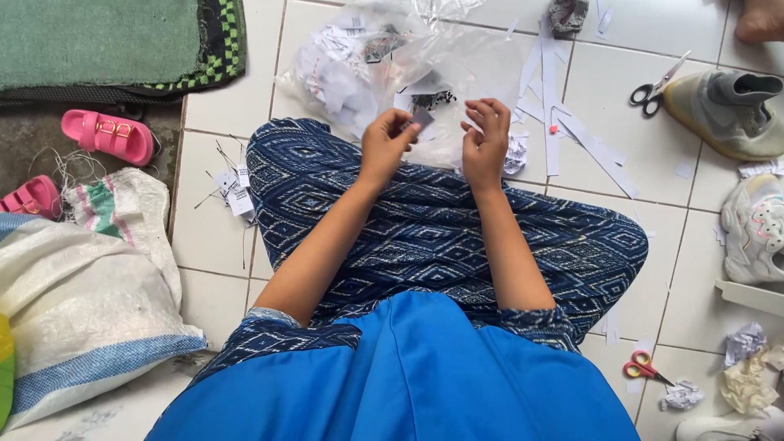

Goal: The person sits on the floor and repeatedly picks up small white tags and a small pink object. They use their hands to attach the pink object to the tags, then place the finished items into a plastic bag.

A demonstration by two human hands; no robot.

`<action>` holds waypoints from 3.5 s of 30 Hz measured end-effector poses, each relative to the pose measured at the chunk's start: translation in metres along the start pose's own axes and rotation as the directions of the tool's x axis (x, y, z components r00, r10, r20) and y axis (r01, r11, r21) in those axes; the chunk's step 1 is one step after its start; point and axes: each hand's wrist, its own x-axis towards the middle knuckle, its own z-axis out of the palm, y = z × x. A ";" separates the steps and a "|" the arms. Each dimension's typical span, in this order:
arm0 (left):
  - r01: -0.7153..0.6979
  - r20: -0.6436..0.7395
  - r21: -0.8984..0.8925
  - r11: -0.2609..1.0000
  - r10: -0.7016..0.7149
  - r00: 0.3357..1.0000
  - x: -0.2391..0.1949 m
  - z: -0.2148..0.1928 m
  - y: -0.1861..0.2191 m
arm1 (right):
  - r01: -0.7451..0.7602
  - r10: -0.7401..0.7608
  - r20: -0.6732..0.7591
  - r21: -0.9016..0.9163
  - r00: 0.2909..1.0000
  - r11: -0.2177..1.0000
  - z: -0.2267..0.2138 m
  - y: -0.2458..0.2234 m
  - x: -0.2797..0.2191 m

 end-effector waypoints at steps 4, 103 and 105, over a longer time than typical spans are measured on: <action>0.104 -0.105 -0.014 0.995 -0.104 0.989 -0.004 -0.020 -0.019 | -0.254 0.277 0.051 -0.264 0.959 0.930 0.025 0.120 -0.002; 0.167 0.164 -0.212 0.963 -0.133 0.978 -0.026 0.073 -0.131 | -0.395 0.440 -0.042 0.368 0.897 0.842 -0.036 0.086 -0.074; 0.155 0.169 -0.205 0.967 -0.121 0.978 -0.028 0.073 -0.128 | -0.344 0.358 -0.017 0.232 0.934 0.910 -0.038 0.081 -0.075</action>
